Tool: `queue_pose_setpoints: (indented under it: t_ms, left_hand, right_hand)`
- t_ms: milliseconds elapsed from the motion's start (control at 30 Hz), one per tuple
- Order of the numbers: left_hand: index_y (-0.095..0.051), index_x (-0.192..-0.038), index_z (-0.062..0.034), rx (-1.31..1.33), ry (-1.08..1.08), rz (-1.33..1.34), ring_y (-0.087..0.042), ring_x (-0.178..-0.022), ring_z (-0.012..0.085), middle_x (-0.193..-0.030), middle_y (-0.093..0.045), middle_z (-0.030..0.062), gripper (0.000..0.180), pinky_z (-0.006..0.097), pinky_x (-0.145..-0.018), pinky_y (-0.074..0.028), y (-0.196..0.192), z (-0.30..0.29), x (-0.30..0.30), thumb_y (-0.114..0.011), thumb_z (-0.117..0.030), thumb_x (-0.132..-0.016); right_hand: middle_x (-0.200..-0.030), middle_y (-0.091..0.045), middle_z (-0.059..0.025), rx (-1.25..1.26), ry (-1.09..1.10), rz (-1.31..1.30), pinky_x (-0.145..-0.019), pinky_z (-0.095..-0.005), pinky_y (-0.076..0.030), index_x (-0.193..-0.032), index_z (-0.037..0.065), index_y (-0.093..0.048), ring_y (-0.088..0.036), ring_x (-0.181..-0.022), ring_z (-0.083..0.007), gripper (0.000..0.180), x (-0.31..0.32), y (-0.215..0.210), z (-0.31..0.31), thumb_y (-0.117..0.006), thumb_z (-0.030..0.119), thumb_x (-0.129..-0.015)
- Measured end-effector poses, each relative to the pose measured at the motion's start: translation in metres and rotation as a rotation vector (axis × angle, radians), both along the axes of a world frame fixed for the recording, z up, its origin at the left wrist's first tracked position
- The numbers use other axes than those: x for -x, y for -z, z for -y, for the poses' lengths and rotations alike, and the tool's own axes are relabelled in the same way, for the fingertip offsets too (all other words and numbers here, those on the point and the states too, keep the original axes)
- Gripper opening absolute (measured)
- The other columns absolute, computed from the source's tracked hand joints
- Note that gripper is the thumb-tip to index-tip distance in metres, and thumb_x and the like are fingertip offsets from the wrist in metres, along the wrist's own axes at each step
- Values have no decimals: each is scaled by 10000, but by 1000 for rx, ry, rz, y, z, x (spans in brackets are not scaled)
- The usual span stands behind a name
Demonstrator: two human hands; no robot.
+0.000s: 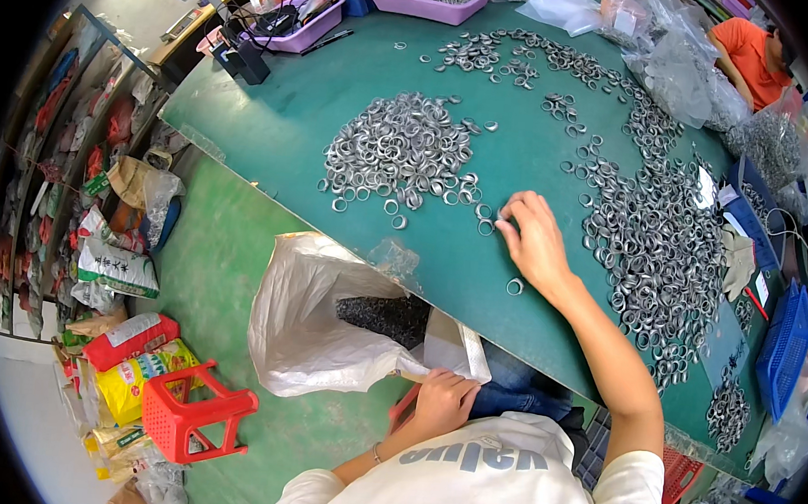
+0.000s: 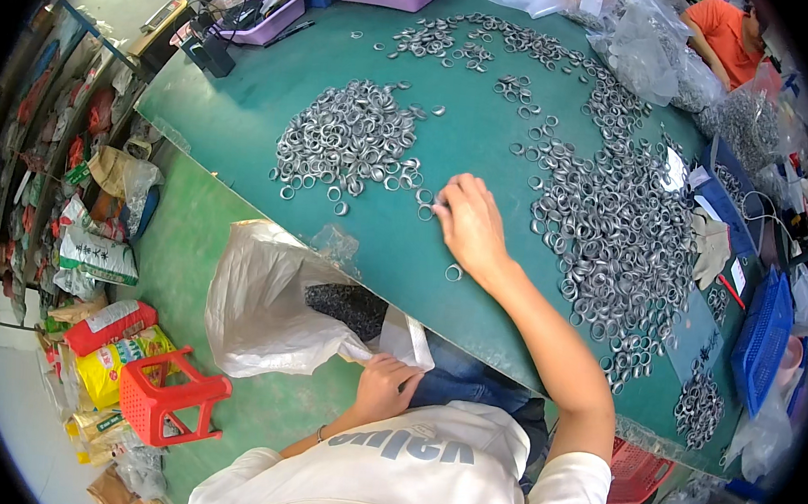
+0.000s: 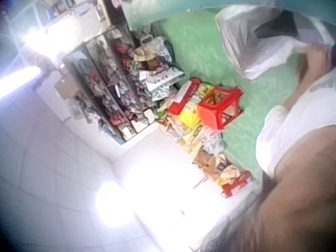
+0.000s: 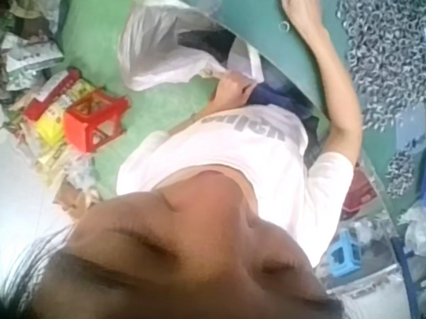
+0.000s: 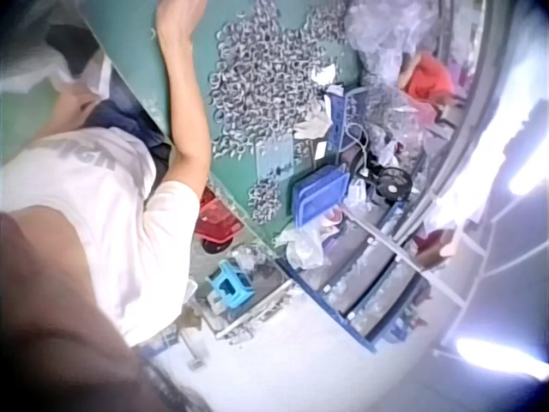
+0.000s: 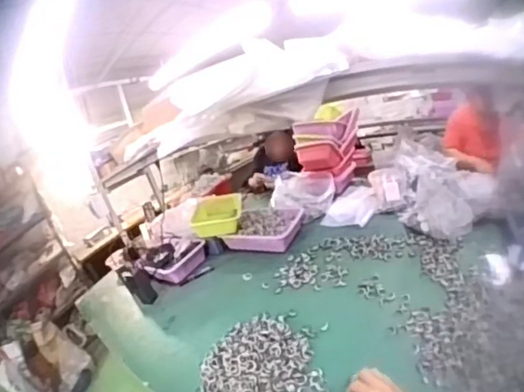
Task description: The person sorts small metal rings on a green table by hand, placing some into a plastic bag, and writes on a small paper card with a red pen.
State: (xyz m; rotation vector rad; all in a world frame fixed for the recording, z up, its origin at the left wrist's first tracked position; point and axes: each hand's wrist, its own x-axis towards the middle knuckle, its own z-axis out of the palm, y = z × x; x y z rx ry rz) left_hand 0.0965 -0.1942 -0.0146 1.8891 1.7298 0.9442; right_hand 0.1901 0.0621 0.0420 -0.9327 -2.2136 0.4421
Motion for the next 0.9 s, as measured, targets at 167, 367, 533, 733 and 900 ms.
queue_pose_setpoints:
  t_ms: [167, 367, 533, 733, 900]
  left_hand:
    - [-699, -782, -48, 19, 11, -3, -629, -710, 276, -738, -675, 101, 46, 386, -788, -463, -3, -2, -1, -707, -79, -750]
    - [-699, -787, -50, 27, -1, -7, -629, -714, 275, -739, -676, 99, 49, 385, -800, -462, -2, 0, 0, -708, -85, -754]
    - [-701, -797, -47, 24, 2, -4, -631, -728, 284, -755, -682, 105, 59, 394, -800, -460, -2, 0, 0, -709, -91, -758]
    - [-702, -805, -43, 24, -2, -1, -631, -737, 288, -768, -685, 111, 64, 395, -795, -458, -1, 1, 0, -702, -94, -766]
    - [-701, -803, -42, 20, 1, 1, -627, -732, 286, -769, -685, 110, 65, 392, -786, -453, -2, 0, 0, -701, -95, -766]
  right_hand:
    - [-998, -540, -117, -36, 10, 212, -798, -399, -422, -888, 16, -598, -512, -952, -291, 190, 13, 3, 14, -702, 107, -757]
    - [-997, -534, -138, -140, 27, 281, -797, -398, -421, -890, -18, -586, -510, -948, -301, 199, 15, 3, 17, -680, 103, -764]
    - [-1000, -527, -146, -83, -1, 203, -804, -395, -419, -892, -32, -573, -507, -943, -307, 190, 12, 8, 13, -661, 86, -772]
    - [-1004, -525, -140, -115, -8, 237, -806, -393, -420, -886, -33, -575, -505, -948, -298, 203, 17, 3, 10, -681, 89, -764]
    - [-996, -528, -122, -47, 11, 129, -805, -392, -421, -873, -20, -584, -503, -953, -289, 174, 15, -2, 10, -675, 87, -770]
